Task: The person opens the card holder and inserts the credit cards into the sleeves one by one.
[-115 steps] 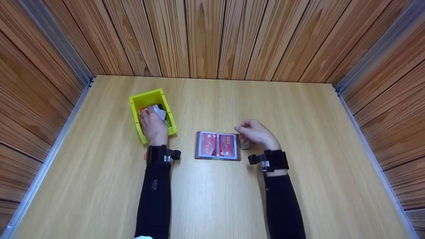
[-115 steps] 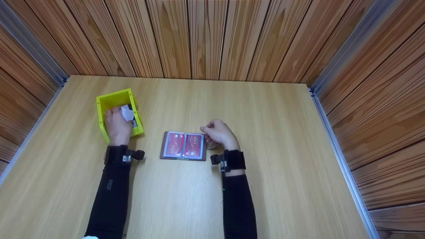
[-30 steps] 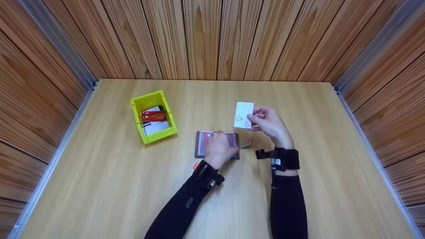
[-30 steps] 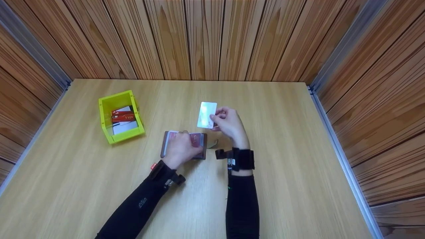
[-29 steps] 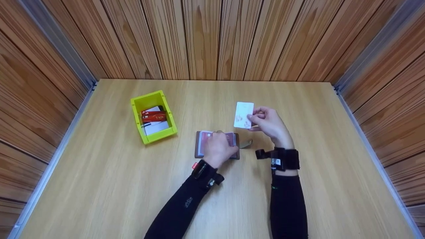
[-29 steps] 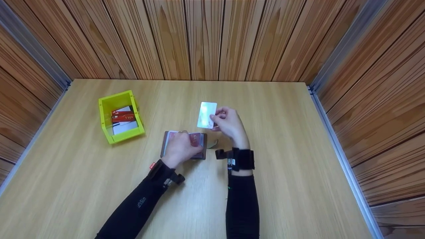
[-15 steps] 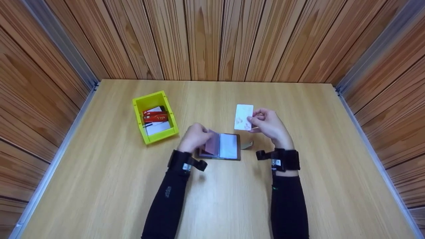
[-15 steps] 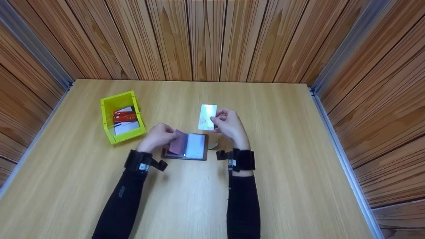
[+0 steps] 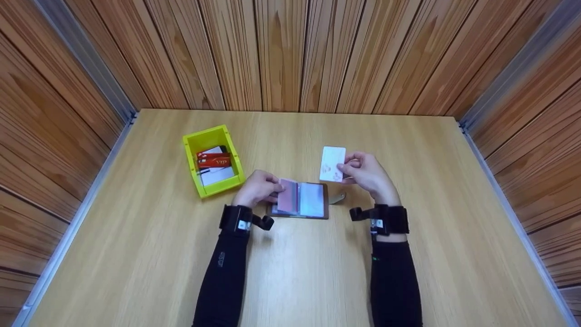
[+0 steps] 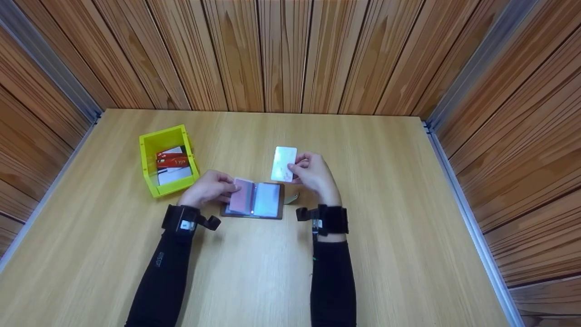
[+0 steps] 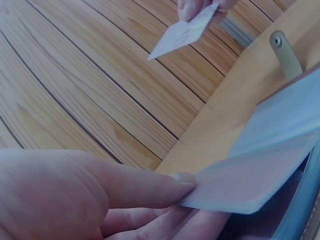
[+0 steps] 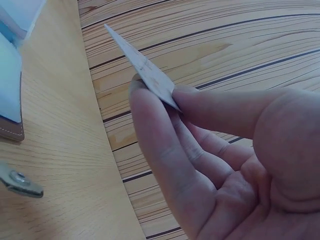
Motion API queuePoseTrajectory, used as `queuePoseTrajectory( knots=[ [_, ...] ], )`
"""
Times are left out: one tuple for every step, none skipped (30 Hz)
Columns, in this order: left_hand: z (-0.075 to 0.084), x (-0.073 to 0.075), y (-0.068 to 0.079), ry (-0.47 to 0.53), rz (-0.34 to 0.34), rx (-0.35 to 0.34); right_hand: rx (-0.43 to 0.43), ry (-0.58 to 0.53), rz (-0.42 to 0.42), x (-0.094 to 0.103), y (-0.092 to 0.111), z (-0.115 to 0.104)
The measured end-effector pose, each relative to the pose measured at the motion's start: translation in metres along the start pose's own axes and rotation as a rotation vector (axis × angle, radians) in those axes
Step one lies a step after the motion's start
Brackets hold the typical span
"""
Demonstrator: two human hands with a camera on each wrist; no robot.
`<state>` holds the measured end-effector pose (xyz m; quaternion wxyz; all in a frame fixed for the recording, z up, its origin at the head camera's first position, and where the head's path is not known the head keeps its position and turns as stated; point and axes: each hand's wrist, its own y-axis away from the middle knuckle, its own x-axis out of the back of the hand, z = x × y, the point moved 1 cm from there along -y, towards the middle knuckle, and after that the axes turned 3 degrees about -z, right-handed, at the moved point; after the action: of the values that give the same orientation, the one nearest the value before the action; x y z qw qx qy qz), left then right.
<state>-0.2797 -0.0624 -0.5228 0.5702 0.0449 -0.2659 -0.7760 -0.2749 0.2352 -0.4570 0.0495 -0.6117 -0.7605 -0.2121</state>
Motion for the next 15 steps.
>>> queuePoseTrajectory(
  knots=[
    [0.0003,0.0006,0.0005,0.003,0.009,0.004,-0.005,-0.001,0.000,-0.0003,-0.0006,0.0002],
    [0.0005,0.0013,0.0011,0.001,0.021,0.008,-0.011,-0.001,0.000,-0.0006,-0.0011,0.0006],
    [0.0008,0.0017,0.0015,-0.001,0.031,0.012,-0.016,0.000,0.000,-0.0010,-0.0015,0.0008],
    [0.0007,0.0022,0.0018,-0.002,0.039,0.016,-0.019,0.005,0.000,-0.0013,-0.0020,0.0010],
    [0.0004,0.0026,0.0019,-0.005,0.046,0.018,-0.021,0.007,0.001,-0.0017,-0.0026,0.0013],
    [-0.0001,0.0029,0.0018,-0.004,0.048,0.019,-0.023,0.010,0.000,-0.0020,-0.0032,0.0016],
    [-0.0009,0.0031,0.0015,-0.003,0.048,0.022,-0.025,0.012,0.002,-0.0026,-0.0041,0.0022],
    [-0.0018,0.0035,0.0012,0.002,0.046,0.027,-0.027,0.018,-0.001,-0.0032,-0.0045,0.0025],
    [-0.0030,0.0037,0.0005,0.011,0.039,0.030,-0.028,0.022,-0.004,-0.0038,-0.0050,0.0029],
    [-0.0040,0.0038,0.0001,0.018,0.033,0.033,-0.030,0.026,-0.008,-0.0043,-0.0054,0.0032],
    [-0.0049,0.0038,-0.0005,0.023,0.028,0.032,-0.034,0.023,-0.009,-0.0050,-0.0058,0.0035],
    [-0.0056,0.0038,-0.0010,0.030,0.022,0.031,-0.037,0.027,-0.011,-0.0056,-0.0061,0.0038],
    [-0.0060,0.0037,-0.0013,0.025,0.018,0.031,-0.041,0.029,-0.013,-0.0062,-0.0064,0.0042],
    [-0.0063,0.0034,-0.0016,0.029,0.014,0.024,-0.043,0.027,-0.015,-0.0070,-0.0066,0.0043],
    [-0.0063,0.0030,-0.0021,0.029,0.010,0.015,-0.044,0.024,-0.016,-0.0076,-0.0069,0.0044]
  ],
)
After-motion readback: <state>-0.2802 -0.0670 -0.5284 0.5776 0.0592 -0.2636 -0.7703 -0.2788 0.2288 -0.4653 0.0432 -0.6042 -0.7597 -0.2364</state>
